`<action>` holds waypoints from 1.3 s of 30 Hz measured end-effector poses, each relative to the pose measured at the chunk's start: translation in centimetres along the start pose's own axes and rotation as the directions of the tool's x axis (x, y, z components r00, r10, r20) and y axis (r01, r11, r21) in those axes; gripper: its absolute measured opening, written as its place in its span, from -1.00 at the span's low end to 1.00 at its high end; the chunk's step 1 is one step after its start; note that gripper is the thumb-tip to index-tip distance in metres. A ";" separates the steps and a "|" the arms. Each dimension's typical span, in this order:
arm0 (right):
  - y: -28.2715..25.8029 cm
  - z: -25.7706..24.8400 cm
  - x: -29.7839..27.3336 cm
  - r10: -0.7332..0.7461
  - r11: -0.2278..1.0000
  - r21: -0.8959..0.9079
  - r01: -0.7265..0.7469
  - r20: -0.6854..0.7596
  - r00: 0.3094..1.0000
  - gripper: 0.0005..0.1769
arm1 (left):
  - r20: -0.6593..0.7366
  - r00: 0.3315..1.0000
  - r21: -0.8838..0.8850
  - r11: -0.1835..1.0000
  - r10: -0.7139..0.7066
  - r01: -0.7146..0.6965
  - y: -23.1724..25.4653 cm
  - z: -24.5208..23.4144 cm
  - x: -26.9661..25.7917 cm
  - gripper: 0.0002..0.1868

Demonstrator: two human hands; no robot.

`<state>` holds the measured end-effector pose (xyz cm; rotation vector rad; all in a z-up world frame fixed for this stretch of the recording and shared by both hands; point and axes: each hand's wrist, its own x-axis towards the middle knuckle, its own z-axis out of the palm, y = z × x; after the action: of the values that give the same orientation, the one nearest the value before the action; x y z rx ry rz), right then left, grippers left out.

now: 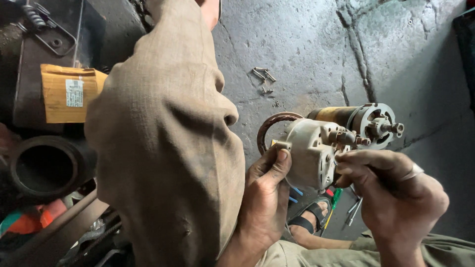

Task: Repairing or assembling an automotive alternator or motor housing.

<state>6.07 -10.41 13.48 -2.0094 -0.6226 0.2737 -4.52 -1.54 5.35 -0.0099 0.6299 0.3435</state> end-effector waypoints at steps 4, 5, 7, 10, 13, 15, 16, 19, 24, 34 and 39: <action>0.3 -0.3 0.1 -0.146 0.963 -0.208 0.169 0.120 0.982 -0.92 | -0.009 1.000 0.002 1.000 -0.016 0.016 -0.2 0.0 0.0 -0.63; 0.1 -0.2 0.3 -0.204 0.929 -0.284 0.236 0.139 0.969 -0.90 | -0.025 0.999 0.005 1.000 -0.028 0.028 -0.3 0.0 0.0 -0.63; 0.2 -0.2 0.4 -0.179 0.949 -0.245 0.199 0.103 0.979 -0.91 | -0.025 0.999 0.006 1.000 -0.019 0.019 -0.5 0.1 0.0 -0.63; 3.2 -1.8 0.5 -0.145 0.968 -0.212 0.133 -0.041 0.989 -0.92 | 0.009 1.000 -0.005 1.000 -0.010 0.010 -1.0 0.1 0.1 -0.63; 6.7 -3.9 0.8 -0.237 0.969 -0.106 0.225 -0.118 0.964 -0.98 | 0.100 0.995 -0.012 1.000 -0.013 0.014 -1.3 0.6 -0.2 -0.62; 7.1 -4.3 1.3 -0.339 0.939 0.015 0.342 -0.105 0.935 -0.95 | 0.165 0.986 -0.001 1.000 -0.021 0.022 -1.6 1.1 -0.4 -0.61; 6.6 -4.1 1.5 -0.250 0.956 0.124 0.264 -0.116 0.961 -0.96 | 0.206 0.978 -0.015 0.999 -0.044 0.048 -1.9 1.3 -0.5 -0.63; 6.3 -5.3 1.7 -0.072 0.907 0.411 0.089 -0.057 0.996 -0.86 | 0.272 0.958 -0.026 0.995 -0.088 0.099 -3.0 2.1 -0.8 -0.65; 6.3 -8.0 0.1 0.111 0.850 0.520 -0.081 -0.027 0.993 -0.74 | 0.233 0.939 0.128 0.965 -0.253 0.228 -5.4 2.6 -1.2 -0.53; 10.0 -10.2 -1.2 0.154 0.824 0.566 -0.023 -0.186 0.970 -0.76 | 0.189 0.954 0.460 0.879 -0.234 0.125 -7.9 4.9 0.3 -0.01; 10.9 -10.2 -0.2 0.178 0.824 0.563 -0.065 -0.148 0.973 -0.79 | 0.092 0.975 0.492 0.860 -0.203 0.133 -7.9 6.0 0.9 0.01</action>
<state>13.72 -22.44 9.16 -1.4828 -0.2440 0.2915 2.09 -8.07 8.97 0.4364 0.5553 0.0070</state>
